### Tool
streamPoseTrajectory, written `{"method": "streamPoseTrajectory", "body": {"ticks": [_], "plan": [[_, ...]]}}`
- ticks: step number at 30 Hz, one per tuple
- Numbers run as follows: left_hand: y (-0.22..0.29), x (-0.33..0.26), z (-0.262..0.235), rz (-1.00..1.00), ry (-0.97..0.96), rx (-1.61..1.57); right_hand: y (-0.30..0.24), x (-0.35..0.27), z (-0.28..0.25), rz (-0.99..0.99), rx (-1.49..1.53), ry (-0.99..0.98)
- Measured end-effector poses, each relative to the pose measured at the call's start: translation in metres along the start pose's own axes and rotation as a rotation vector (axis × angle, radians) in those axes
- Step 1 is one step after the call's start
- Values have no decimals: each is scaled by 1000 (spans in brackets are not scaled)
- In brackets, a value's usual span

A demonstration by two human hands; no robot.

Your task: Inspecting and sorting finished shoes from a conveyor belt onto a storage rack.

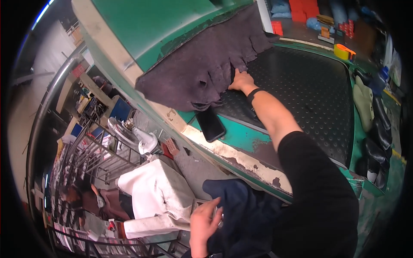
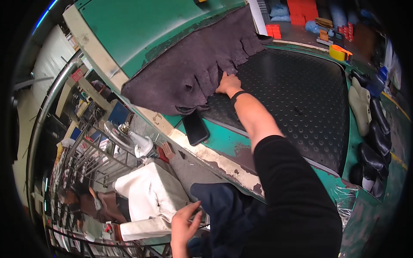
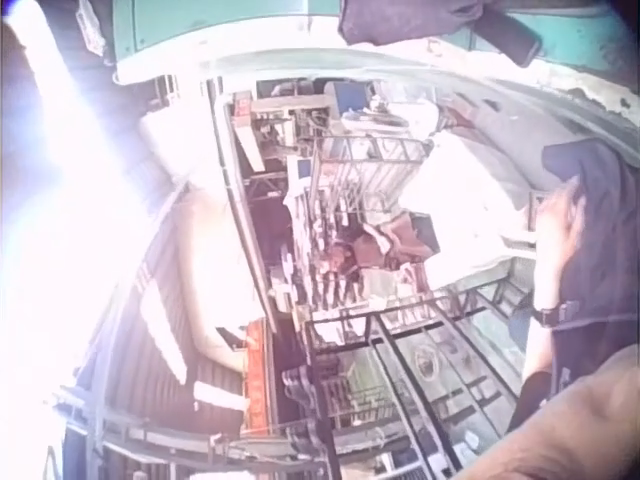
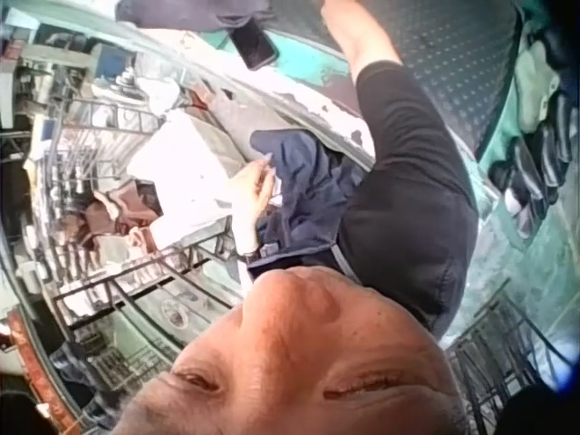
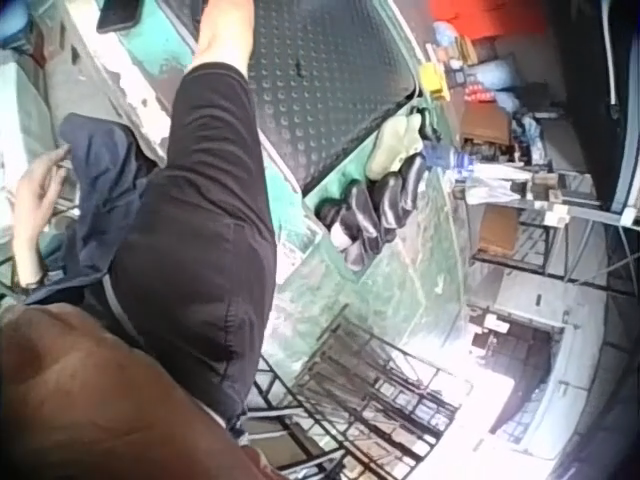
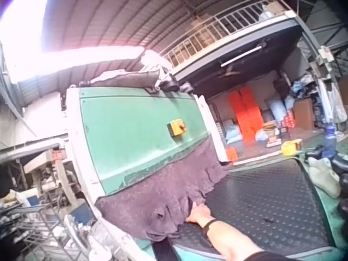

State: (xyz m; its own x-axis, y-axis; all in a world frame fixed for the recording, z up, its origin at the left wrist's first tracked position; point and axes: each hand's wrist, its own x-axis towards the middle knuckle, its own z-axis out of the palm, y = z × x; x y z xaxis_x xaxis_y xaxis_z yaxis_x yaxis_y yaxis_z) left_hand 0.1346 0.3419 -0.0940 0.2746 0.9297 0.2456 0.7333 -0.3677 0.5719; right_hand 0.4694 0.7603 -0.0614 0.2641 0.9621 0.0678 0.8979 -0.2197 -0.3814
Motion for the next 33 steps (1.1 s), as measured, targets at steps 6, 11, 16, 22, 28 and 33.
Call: {"method": "streamPoseTrajectory", "body": {"ticks": [6, 11, 16, 22, 28, 33], "plan": [[3, -49, -7, 104, -57, 62, 19, -29, 1, -99, 27, 8], [-23, -202, -34, -478, 143, 41, 104, -123, -57, -244, -63, -173], [-35, -284, -48, -1049, 324, -389, 92, -172, -95, -155, -254, -222], [-59, -187, -34, -453, 405, -291, 89, -142, -62, -162, 334, -1], [-23, -107, 12, -91, 185, -1068, -2, -291, -75, 21, 1929, -744], [-1, -79, 17, -17, 151, -1469, -65, -368, 12, -116, 1891, -712]]}}
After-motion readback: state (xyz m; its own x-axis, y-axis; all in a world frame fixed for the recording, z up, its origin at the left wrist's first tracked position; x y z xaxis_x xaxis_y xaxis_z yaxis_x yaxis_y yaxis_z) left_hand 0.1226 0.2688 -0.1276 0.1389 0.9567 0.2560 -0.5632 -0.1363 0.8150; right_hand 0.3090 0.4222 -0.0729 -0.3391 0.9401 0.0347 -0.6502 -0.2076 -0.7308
